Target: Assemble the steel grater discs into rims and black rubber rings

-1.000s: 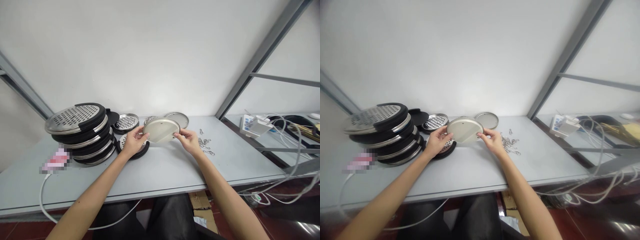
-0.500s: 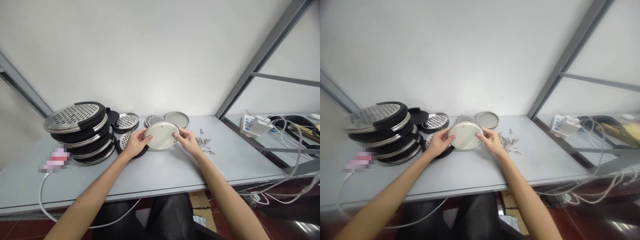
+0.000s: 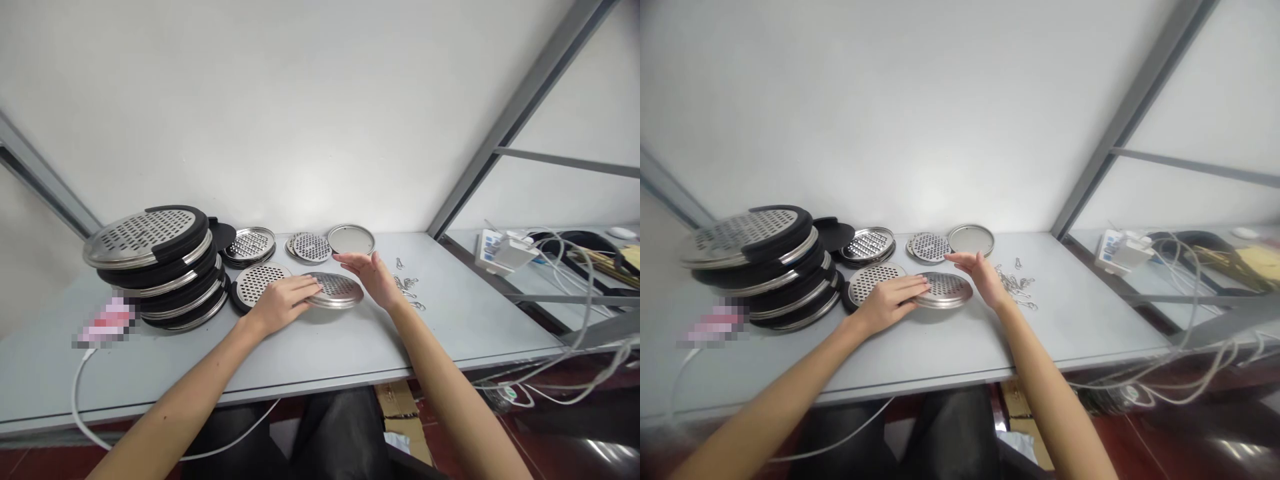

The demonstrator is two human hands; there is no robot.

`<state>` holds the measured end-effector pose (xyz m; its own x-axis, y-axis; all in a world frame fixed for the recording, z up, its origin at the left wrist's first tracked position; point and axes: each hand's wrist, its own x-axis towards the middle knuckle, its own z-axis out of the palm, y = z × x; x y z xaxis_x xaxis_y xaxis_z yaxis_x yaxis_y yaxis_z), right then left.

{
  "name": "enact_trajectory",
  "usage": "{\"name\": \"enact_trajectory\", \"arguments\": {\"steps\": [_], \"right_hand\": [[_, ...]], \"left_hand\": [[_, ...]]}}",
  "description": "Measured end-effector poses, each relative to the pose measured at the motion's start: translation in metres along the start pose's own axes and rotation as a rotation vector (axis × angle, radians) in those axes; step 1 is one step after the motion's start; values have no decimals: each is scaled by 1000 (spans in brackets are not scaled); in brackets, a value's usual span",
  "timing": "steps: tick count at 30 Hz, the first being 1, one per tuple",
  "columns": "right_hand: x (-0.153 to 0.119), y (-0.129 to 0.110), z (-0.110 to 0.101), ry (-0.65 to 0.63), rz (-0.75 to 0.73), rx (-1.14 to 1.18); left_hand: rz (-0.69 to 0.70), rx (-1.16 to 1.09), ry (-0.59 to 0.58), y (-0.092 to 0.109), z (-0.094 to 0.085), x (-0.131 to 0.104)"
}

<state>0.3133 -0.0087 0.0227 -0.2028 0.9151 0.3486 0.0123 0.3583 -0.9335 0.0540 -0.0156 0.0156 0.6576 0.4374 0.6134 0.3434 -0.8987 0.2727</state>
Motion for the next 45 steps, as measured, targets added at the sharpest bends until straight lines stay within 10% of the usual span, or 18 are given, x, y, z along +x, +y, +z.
{"name": "enact_trajectory", "arguments": {"steps": [13,45], "right_hand": [[-1,15,5,3,-3,-607],[-2,26,5,133,-60,-1085]], "left_hand": [[-114,180,-306,10,7,-2],[-257,282,-268,12,7,5]]}}
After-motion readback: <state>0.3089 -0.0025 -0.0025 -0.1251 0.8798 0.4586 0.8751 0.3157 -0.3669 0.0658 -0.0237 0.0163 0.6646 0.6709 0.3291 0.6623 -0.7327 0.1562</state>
